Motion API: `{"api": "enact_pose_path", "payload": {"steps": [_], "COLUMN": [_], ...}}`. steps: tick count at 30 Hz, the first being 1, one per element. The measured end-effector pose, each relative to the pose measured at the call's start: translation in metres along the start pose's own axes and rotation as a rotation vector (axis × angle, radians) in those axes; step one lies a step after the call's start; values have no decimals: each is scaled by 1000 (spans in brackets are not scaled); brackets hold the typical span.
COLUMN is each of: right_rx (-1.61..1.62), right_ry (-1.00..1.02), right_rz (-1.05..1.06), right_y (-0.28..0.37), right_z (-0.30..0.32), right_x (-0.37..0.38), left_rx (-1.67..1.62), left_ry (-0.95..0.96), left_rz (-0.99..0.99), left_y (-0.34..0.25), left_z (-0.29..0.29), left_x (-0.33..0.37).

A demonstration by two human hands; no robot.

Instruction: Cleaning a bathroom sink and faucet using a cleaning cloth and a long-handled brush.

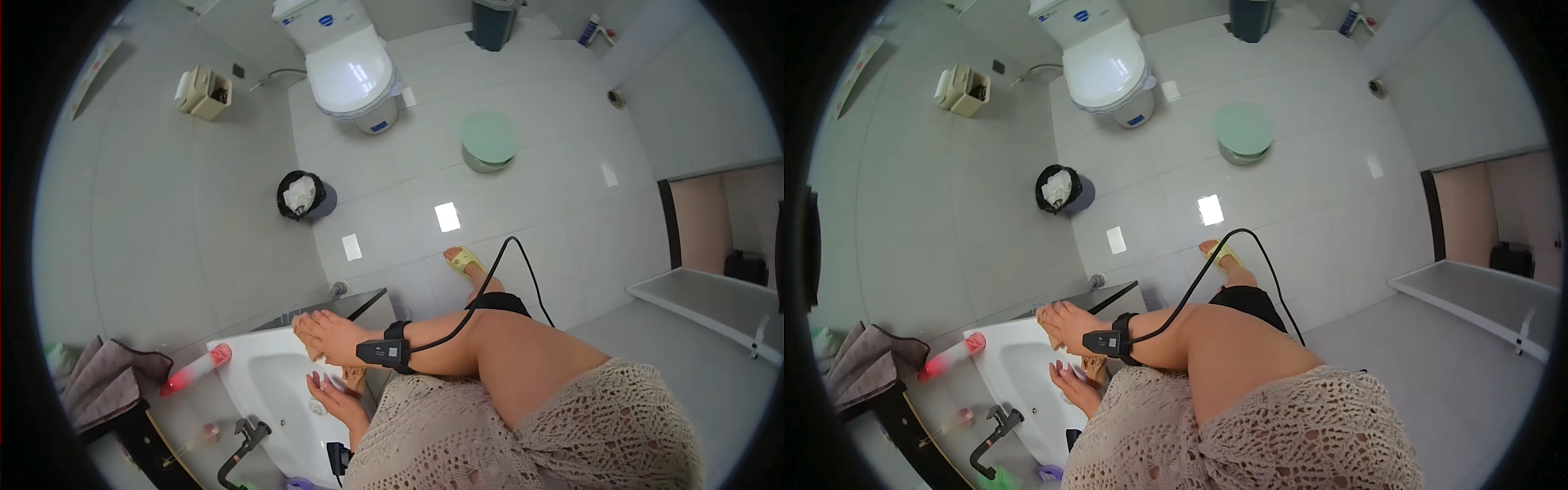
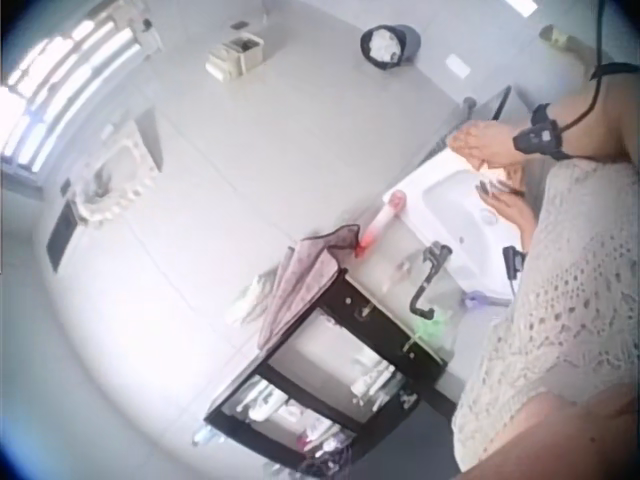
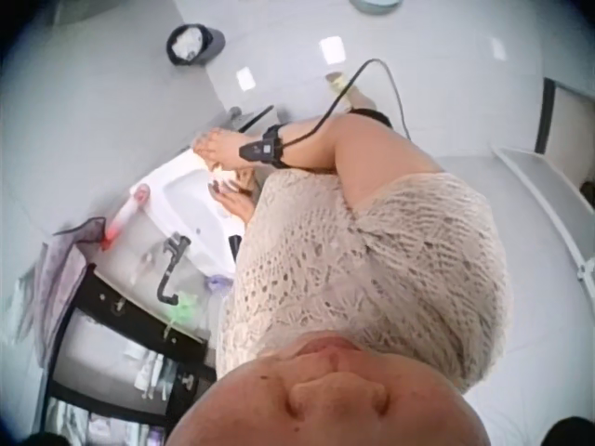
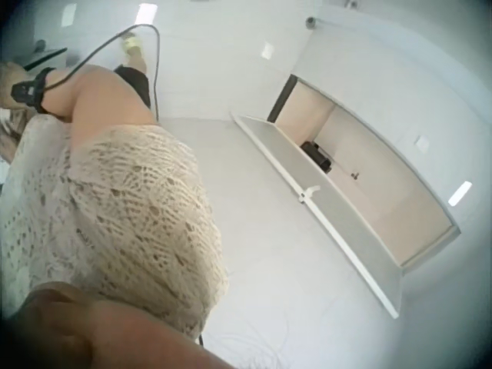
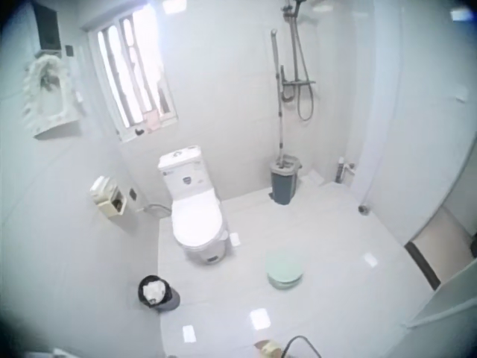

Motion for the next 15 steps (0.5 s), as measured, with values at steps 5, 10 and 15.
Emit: {"api": "enact_pose_path", "payload": {"steps": [5, 10, 15], "right_rx": [97, 381, 361], "right_ry": [180, 290, 384], "right_rz": [-136, -363, -405], "right_y": [-3, -10, 17], "right_z": [4, -18, -31], "right_x": [33, 70, 110], "left_rx": [-5, 228, 299], "left_ry": [-74, -130, 23], "left_rz": [144, 109, 128], "left_y": [38, 28, 13], "left_z": [18, 14, 35], "left_x": [17, 13, 15]}}
Point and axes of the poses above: each hand's wrist, its own x-axis towards the middle knuckle, its own z-axis out of the back of the hand, y = z × x, the point moved 6 cm from there along x, towards the middle knuckle, and after that the axes turned 3 degrees about -x, right-handed, at the moved point
